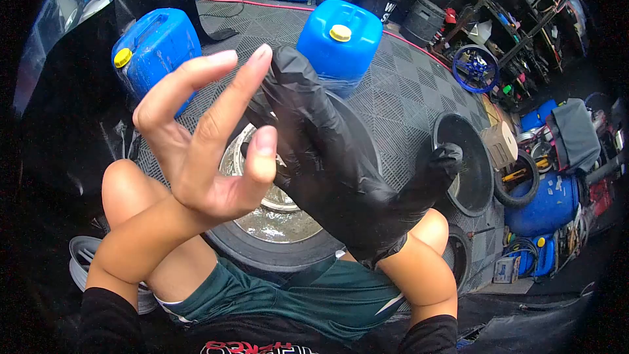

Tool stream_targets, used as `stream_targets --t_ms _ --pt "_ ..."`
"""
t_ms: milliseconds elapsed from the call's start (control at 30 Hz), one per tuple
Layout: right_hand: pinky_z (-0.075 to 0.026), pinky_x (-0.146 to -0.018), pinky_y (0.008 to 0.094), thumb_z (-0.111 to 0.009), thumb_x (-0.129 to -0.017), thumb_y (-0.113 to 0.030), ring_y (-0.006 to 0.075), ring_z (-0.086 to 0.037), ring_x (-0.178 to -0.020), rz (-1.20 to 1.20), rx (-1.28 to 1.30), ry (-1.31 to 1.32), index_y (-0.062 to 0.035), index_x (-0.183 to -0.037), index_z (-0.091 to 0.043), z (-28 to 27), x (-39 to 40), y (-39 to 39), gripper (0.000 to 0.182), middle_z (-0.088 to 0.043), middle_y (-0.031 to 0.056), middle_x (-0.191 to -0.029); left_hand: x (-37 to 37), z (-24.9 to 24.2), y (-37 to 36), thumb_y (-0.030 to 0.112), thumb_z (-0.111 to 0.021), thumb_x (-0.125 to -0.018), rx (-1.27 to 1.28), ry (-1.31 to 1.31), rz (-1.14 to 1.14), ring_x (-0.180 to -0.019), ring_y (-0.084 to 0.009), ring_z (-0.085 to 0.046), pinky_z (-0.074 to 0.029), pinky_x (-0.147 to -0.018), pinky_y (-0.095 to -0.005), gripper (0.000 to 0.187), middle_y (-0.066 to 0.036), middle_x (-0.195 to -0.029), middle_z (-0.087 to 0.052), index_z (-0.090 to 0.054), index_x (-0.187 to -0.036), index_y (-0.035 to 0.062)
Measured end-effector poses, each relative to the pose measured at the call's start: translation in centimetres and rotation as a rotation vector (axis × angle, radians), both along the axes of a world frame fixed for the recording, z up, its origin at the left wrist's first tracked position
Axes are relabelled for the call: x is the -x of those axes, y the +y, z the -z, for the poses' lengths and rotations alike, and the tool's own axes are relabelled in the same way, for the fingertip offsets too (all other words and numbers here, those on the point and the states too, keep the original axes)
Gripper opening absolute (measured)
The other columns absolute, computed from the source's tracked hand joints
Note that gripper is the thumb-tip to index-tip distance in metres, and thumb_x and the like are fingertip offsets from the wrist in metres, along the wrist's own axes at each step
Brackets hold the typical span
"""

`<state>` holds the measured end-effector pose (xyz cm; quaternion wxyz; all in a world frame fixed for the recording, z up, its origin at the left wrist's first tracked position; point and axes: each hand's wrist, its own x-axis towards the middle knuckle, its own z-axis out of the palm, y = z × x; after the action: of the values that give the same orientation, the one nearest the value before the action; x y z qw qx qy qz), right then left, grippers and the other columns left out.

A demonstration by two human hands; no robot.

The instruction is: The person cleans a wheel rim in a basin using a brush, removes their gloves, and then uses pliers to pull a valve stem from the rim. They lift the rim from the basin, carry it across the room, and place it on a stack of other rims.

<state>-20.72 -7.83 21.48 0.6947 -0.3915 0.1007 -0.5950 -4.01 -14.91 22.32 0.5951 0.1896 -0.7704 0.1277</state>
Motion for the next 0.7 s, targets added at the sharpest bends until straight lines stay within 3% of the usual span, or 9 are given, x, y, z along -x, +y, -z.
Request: stream_targets --t_ms 400,700 --pt "-0.006 -0.118 0.0572 -0.024 -0.074 -0.092 0.0320 -0.010 -0.150 -0.004 0.014 0.030 -0.0223 -0.157 -0.017 -0.2 -0.2 0.3 0.109 -0.011 0.0075 -0.164 1.2 0.8 -0.7 0.017 -0.066 -0.073 0.099 0.066 0.076 -0.104 -0.0217 -0.050 -0.038 -0.091 -0.0332 0.043 -0.010 -0.119 -0.060 -0.073 -0.115 0.0105" --pt "-0.006 -0.118 0.0565 -0.023 -0.074 -0.093 0.0312 -0.010 -0.150 -0.014 0.017 0.038 -0.0214 -0.157 -0.017 -0.4 -0.3 0.3 0.110 -0.010 0.0081 -0.164 -0.1 -0.4 -0.6 0.014 -0.066 -0.075 -0.019 0.007 -0.014 -0.109 -0.0227 -0.047 -0.038 -0.092 -0.0328 0.040 -0.011 -0.122 -0.057 -0.072 -0.114 0.0088"
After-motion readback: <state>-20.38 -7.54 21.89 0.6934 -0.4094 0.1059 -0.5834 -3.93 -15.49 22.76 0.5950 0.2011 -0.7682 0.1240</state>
